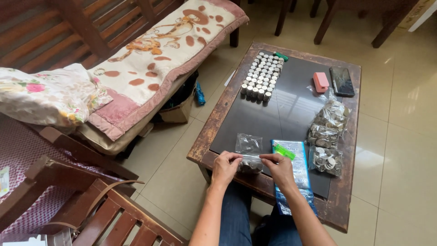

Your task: Bagging coins into small plastic bags and sealing them using a lighter.

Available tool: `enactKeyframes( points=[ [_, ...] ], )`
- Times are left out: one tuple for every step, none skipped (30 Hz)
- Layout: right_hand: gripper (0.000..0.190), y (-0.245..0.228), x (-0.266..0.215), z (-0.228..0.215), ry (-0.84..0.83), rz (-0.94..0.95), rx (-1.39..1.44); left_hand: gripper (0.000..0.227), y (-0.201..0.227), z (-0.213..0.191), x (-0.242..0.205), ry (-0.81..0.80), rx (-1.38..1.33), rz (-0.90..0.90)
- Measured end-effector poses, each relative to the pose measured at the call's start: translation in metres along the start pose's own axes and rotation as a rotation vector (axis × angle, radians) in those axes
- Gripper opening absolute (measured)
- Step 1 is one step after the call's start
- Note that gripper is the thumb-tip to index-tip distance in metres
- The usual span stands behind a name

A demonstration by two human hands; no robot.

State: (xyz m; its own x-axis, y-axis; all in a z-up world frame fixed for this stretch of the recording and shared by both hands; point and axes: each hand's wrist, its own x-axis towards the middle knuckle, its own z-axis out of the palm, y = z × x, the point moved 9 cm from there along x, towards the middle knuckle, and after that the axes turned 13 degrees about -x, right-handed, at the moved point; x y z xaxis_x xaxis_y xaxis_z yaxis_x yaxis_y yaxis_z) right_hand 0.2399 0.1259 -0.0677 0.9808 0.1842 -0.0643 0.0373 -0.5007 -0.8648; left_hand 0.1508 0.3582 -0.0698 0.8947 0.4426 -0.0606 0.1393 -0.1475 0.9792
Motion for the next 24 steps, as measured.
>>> enactKeyframes(
  points=[
    [0.02,0.006,0.003,0.002,-0.012,0.018,-0.033,0.015,0.004,0.0,-0.001,0.004,0.009,0.021],
    [0.018,0.011,0.007,0.004,-0.022,0.034,-0.064,0.013,0.008,-0.001,-0.001,0.008,0.019,0.044],
    [0.018,0.015,0.01,0.005,-0.023,0.033,-0.065,0.013,0.007,-0.001,-0.001,0.01,0.018,0.044],
    [0.017,0.02,0.012,0.007,-0.035,0.043,-0.079,0.013,0.009,0.0,-0.001,-0.011,-0.004,0.068],
    [0.016,0.025,0.015,0.009,-0.046,0.053,-0.093,0.012,0.01,0.002,0.0,-0.031,-0.026,0.093],
    [0.016,0.024,0.015,0.008,-0.045,0.053,-0.093,0.012,0.011,0.003,0.0,-0.032,-0.026,0.094],
    [0.016,0.023,0.016,0.008,-0.058,0.063,-0.081,0.013,0.003,0.007,0.0,-0.055,-0.028,0.001],
    [0.018,0.023,0.017,0.008,-0.07,0.074,-0.07,0.014,-0.005,0.011,0.0,-0.08,-0.03,-0.093],
    [0.018,0.02,0.015,0.008,-0.068,0.074,-0.069,0.014,-0.008,0.015,0.001,-0.081,-0.03,-0.092],
    [0.019,0.02,0.013,0.01,-0.099,0.1,-0.08,0.016,-0.008,0.018,0.003,-0.08,-0.053,-0.051],
    [0.02,0.019,0.011,0.013,-0.13,0.126,-0.091,0.019,-0.007,0.022,0.005,-0.08,-0.076,-0.01],
    [0.02,0.023,0.012,0.013,-0.13,0.126,-0.093,0.019,-0.006,0.025,0.004,-0.079,-0.078,-0.011],
    [0.02,0.028,0.012,0.015,-0.137,0.143,-0.087,0.02,0.003,0.027,0.003,-0.08,-0.051,0.073],
    [0.02,0.033,0.011,0.017,-0.145,0.16,-0.081,0.021,0.011,0.029,0.001,-0.08,-0.024,0.157],
    [0.02,0.038,0.012,0.019,-0.147,0.16,-0.082,0.021,0.008,0.029,0.0,-0.079,-0.024,0.156],
    [0.02,0.043,0.014,0.02,-0.149,0.16,-0.082,0.016,0.008,0.031,0.001,-0.082,-0.034,0.176],
    [0.02,0.048,0.016,0.022,-0.151,0.161,-0.082,0.011,0.007,0.032,0.001,-0.085,-0.043,0.195],
    [0.02,0.04,0.012,0.016,-0.15,0.161,-0.082,0.011,0.005,0.034,0.003,-0.086,-0.043,0.196],
    [0.021,0.024,0.009,0.009,-0.132,0.067,-0.163,0.01,0.002,0.035,0.004,-0.095,-0.052,0.192],
    [0.022,0.007,0.006,0.004,-0.115,-0.03,-0.242,0.008,0.0,0.035,0.005,-0.1,-0.061,0.19],
    [0.022,0.009,0.008,0.009,-0.116,-0.032,-0.242,0.008,-0.001,0.033,0.007,-0.099,-0.06,0.191],
    [0.026,-0.003,0.007,0.012,-0.078,-0.207,-0.28,0.008,-0.001,0.034,0.007,-0.105,-0.038,0.195],
    [0.031,-0.015,0.003,0.015,-0.038,-0.383,-0.318,0.008,-0.002,0.035,0.007,-0.112,-0.015,0.198],
    [0.031,-0.014,0.004,0.021,-0.039,-0.383,-0.318,0.008,-0.003,0.035,0.007,-0.111,-0.016,0.198]
  ],
)
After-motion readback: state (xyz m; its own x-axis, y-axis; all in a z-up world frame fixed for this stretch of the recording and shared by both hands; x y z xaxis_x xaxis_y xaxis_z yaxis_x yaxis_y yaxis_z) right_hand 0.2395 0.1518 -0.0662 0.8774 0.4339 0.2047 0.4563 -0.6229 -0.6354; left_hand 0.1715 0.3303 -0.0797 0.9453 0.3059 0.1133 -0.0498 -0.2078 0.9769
